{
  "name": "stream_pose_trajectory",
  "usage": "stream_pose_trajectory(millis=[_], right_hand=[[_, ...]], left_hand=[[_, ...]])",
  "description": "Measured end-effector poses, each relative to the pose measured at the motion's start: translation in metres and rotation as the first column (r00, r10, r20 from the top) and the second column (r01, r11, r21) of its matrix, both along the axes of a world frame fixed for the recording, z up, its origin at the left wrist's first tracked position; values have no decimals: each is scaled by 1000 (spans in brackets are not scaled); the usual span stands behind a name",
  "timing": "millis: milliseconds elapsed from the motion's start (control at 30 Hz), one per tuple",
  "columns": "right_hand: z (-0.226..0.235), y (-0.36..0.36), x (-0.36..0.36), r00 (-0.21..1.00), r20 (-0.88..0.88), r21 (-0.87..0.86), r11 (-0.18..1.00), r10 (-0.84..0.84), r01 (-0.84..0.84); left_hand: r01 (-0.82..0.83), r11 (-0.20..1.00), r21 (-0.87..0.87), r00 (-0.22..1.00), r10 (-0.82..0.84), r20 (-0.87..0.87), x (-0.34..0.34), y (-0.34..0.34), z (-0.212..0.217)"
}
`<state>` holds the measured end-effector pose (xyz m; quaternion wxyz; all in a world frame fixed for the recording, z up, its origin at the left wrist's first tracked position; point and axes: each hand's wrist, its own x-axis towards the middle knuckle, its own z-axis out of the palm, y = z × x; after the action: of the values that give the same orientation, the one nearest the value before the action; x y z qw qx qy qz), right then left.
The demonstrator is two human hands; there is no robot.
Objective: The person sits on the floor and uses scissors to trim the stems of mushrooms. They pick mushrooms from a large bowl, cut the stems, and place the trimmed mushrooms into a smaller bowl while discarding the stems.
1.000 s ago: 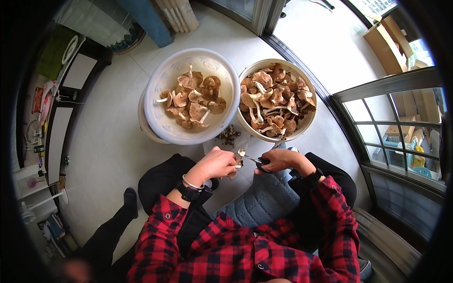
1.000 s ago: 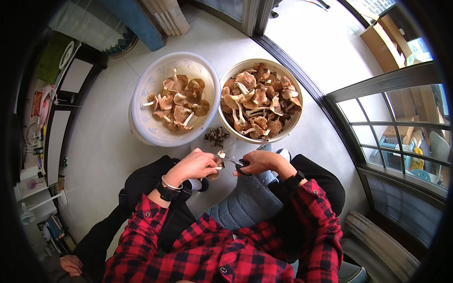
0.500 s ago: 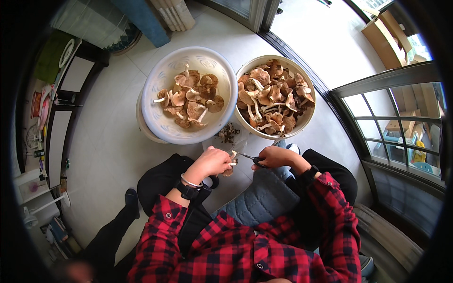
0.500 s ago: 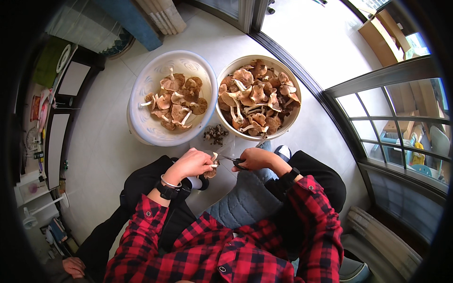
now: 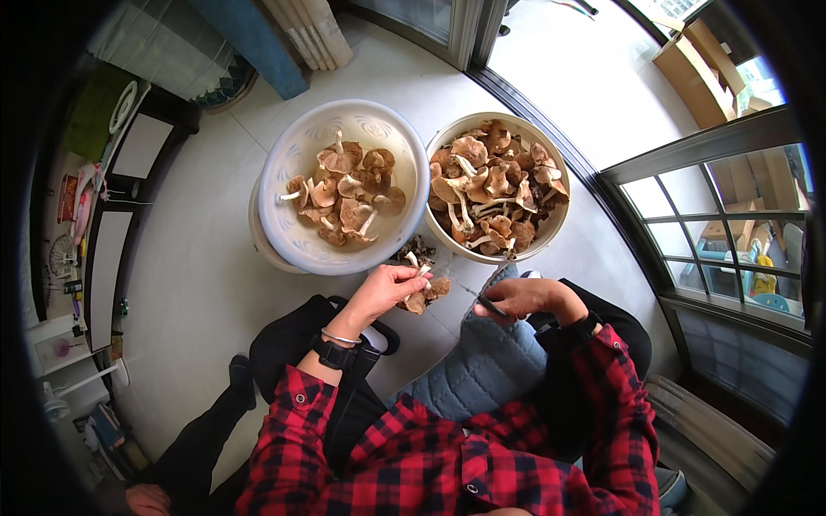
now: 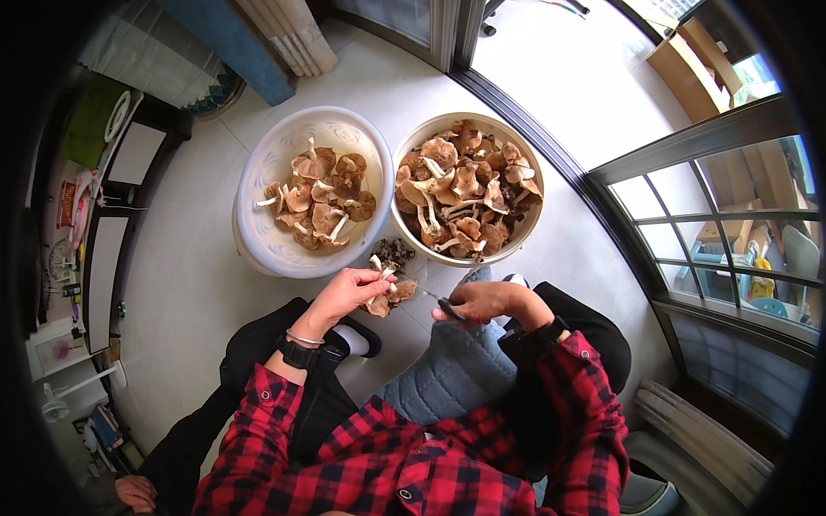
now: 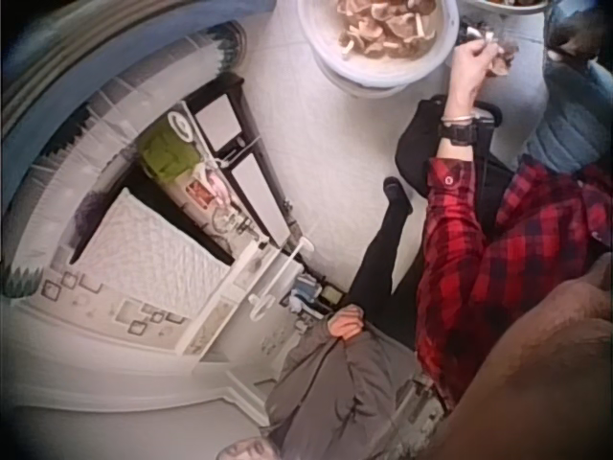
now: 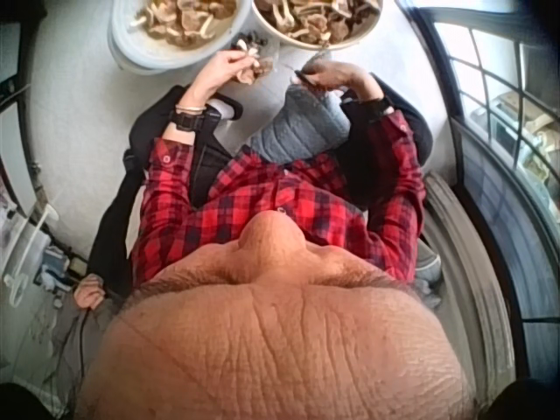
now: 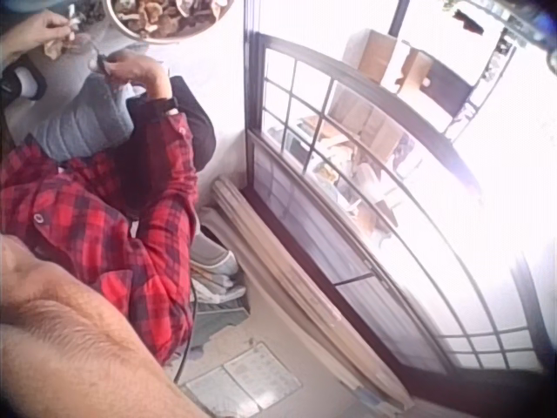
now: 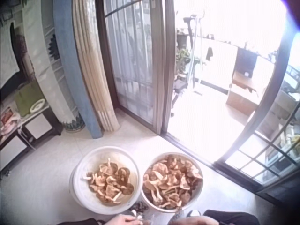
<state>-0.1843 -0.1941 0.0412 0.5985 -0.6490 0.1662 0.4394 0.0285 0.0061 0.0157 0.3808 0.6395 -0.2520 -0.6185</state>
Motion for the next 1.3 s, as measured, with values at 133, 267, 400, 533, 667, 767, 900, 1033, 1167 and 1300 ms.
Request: stream_pose_trajectory(millis=[133, 267, 400, 533, 667, 767, 900, 1033, 1167, 1300], right_hand=[[-8, 12, 2, 999, -21, 162, 986, -25, 28], [-10, 15, 2, 991, -34, 259, 957, -127, 131], [-9, 15, 2, 989, -46, 248, 957, -142, 149], [-10, 14, 5, 991, -40, 278, 951, -128, 134], [-10, 14, 6, 988, -32, 287, 945, -153, 156], [-12, 15, 6, 982, -6, 250, 951, -187, 182], [-15, 17, 7, 975, -40, 199, 955, -217, 220], [-14, 18, 10, 965, -41, 173, 949, -261, 264], [-6, 13, 13, 948, -52, 171, 933, -313, 318], [3, 9, 14, 868, 63, 263, 847, -492, 461]], left_hand=[[54, 996, -74, 998, -50, 48, -1, -1, -2], [53, 996, -74, 997, -48, 68, 2, 0, -1], [68, 993, -95, 993, -58, 104, 3, 2, 2], [135, 988, -79, 990, -130, 56, 4, 2, 4], [169, 976, -136, 986, -168, 21, 5, 2, 4], [126, 985, -116, 992, -123, 32, 4, 2, 2], [100, 992, -78, 995, -99, 6, 5, 5, -3], [63, 996, -63, 998, -65, -23, 4, 7, -7], [37, 999, -25, 998, -38, -40, 5, 5, -2], [-174, 982, 76, 854, 188, -485, 11, 3, 11]])
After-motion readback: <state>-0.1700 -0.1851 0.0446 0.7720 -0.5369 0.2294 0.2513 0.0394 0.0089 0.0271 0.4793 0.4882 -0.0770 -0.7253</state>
